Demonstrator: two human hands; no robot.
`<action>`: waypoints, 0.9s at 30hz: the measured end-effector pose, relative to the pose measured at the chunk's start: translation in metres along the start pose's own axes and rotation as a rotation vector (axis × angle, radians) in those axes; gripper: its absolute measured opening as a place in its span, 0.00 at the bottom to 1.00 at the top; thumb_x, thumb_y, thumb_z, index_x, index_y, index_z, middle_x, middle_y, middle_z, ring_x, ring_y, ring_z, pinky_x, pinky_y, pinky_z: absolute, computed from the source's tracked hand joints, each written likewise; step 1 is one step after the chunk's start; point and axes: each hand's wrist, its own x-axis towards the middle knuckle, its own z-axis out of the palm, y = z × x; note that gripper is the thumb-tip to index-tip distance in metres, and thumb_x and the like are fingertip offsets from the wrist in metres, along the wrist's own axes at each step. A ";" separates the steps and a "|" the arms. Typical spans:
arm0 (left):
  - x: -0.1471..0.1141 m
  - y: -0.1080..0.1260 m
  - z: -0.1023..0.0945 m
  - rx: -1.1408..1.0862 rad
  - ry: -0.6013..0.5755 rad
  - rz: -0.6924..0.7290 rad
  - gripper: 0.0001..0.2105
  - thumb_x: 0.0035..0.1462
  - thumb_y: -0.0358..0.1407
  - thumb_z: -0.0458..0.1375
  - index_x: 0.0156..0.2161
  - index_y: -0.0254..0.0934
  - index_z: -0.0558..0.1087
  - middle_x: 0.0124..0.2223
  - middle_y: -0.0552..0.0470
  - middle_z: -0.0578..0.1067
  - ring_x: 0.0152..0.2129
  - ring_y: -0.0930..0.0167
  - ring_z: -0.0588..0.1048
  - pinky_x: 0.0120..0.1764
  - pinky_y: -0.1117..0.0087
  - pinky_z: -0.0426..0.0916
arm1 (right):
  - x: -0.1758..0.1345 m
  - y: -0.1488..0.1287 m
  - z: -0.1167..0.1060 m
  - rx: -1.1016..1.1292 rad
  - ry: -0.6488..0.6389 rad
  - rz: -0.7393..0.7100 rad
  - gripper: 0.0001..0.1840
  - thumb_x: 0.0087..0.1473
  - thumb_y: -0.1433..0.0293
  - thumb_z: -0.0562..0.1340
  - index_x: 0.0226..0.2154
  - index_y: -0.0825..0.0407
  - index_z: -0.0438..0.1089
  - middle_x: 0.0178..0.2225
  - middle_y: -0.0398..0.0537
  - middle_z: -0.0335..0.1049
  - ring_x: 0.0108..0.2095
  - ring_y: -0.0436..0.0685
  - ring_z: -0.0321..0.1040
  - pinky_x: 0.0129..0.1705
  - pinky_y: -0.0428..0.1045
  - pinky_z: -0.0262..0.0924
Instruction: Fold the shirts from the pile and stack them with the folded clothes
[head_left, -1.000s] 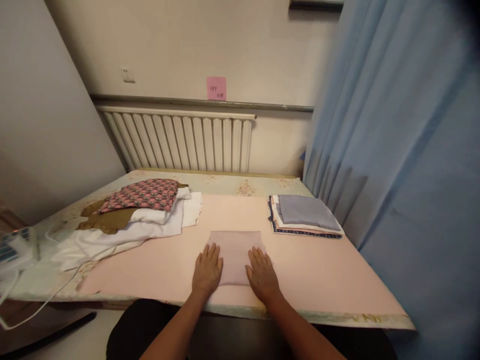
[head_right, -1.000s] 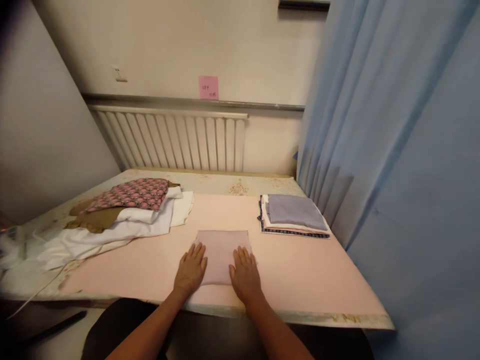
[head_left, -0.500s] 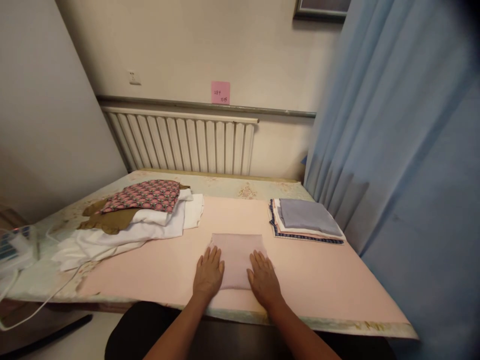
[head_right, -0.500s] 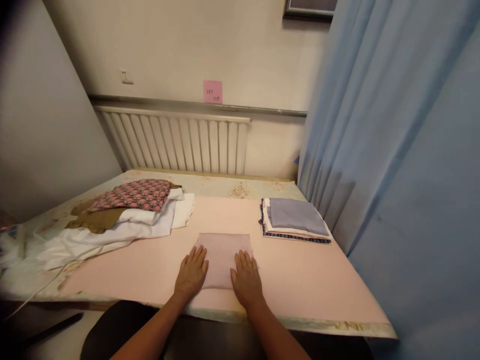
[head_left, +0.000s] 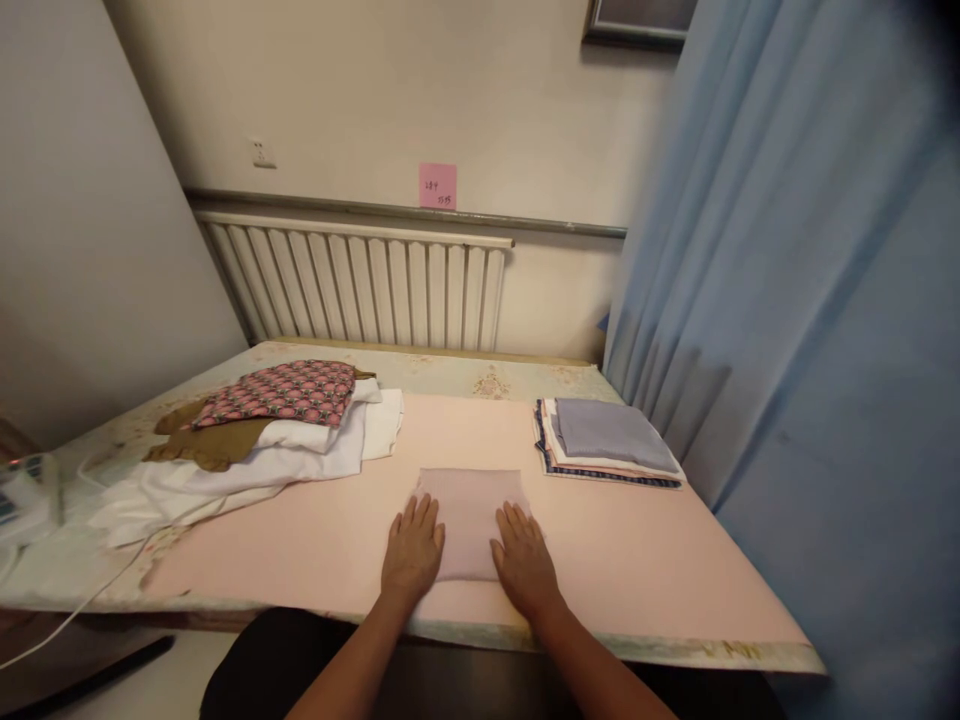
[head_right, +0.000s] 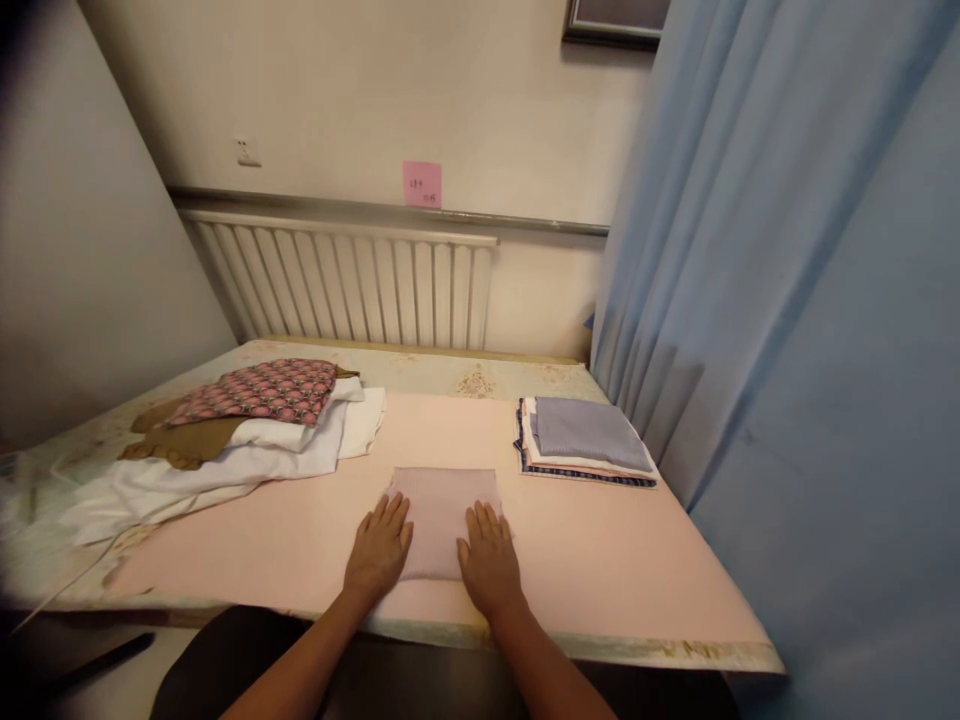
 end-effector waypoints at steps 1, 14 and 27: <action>0.000 0.000 0.000 0.000 0.006 0.003 0.23 0.63 0.39 0.44 0.61 0.37 0.63 0.64 0.48 0.62 0.62 0.60 0.55 0.60 0.53 0.52 | 0.000 0.000 0.000 0.001 0.001 -0.001 0.23 0.62 0.65 0.52 0.57 0.54 0.62 0.61 0.54 0.57 0.62 0.61 0.51 0.62 0.59 0.46; 0.000 0.001 -0.004 0.011 0.001 0.003 0.22 0.63 0.39 0.43 0.60 0.37 0.63 0.64 0.48 0.62 0.62 0.61 0.55 0.60 0.55 0.51 | 0.000 -0.001 -0.001 0.008 0.001 -0.002 0.23 0.62 0.65 0.52 0.57 0.55 0.62 0.61 0.55 0.58 0.63 0.60 0.50 0.62 0.59 0.45; -0.001 0.002 -0.004 0.005 0.007 0.005 0.23 0.63 0.39 0.43 0.61 0.37 0.63 0.64 0.48 0.61 0.63 0.62 0.54 0.60 0.55 0.51 | 0.001 -0.001 -0.003 0.022 -0.012 -0.002 0.23 0.61 0.66 0.52 0.57 0.55 0.62 0.61 0.55 0.58 0.62 0.61 0.51 0.62 0.60 0.45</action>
